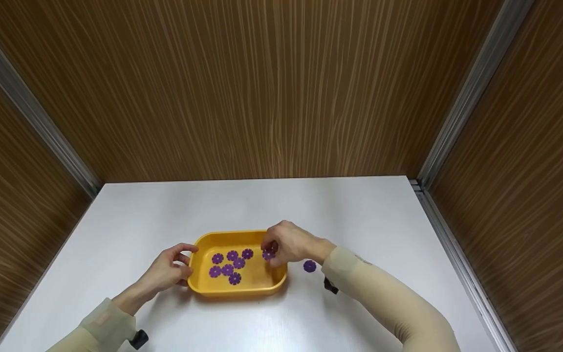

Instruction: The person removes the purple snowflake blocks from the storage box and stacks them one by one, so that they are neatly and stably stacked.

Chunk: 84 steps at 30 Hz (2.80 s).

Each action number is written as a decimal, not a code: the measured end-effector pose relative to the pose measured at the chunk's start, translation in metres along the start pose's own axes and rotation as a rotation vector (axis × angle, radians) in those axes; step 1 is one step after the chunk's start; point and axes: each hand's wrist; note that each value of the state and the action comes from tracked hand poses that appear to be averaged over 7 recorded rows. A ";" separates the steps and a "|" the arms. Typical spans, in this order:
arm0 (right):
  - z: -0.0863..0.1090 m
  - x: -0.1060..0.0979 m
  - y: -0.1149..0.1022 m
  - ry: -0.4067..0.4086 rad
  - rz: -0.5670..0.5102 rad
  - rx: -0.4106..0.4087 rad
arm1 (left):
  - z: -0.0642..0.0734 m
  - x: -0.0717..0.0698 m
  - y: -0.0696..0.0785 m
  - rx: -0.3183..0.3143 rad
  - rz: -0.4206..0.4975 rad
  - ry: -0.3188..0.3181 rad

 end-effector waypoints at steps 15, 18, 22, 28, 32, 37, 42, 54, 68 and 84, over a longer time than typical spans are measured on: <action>0.022 0.000 0.010 0.048 -0.009 -0.032 | 0.000 0.000 -0.001 0.003 -0.001 -0.001; 0.027 -0.001 0.012 0.059 -0.017 -0.034 | 0.000 0.001 -0.001 0.003 -0.002 0.001; 0.033 0.000 0.016 0.090 -0.003 -0.053 | 0.000 0.001 -0.002 0.006 0.003 0.003; 0.042 -0.001 0.023 0.131 0.003 -0.076 | 0.000 0.001 -0.002 0.019 0.007 -0.002; 0.045 0.001 0.027 0.142 0.006 -0.088 | 0.000 0.000 -0.003 0.025 0.014 -0.010; 0.049 0.006 0.033 0.142 0.012 -0.068 | 0.000 0.001 -0.003 0.010 0.008 -0.004; 0.052 0.011 0.038 0.141 0.003 -0.029 | 0.001 0.002 -0.003 0.002 -0.003 0.003; 0.064 0.019 0.049 0.138 0.022 0.006 | 0.000 0.001 -0.003 0.023 -0.004 0.000; 0.078 0.033 0.062 0.156 0.028 0.053 | -0.001 0.001 -0.004 0.033 0.002 -0.011; 0.080 0.045 0.064 0.107 0.051 0.120 | -0.001 0.001 -0.005 0.020 -0.005 -0.011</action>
Point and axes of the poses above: each hand's wrist, its own z-axis away from the middle knuckle, its own x-axis out of the palm, y = z × x, and after that the axes turned 11 degrees about -y, right-handed
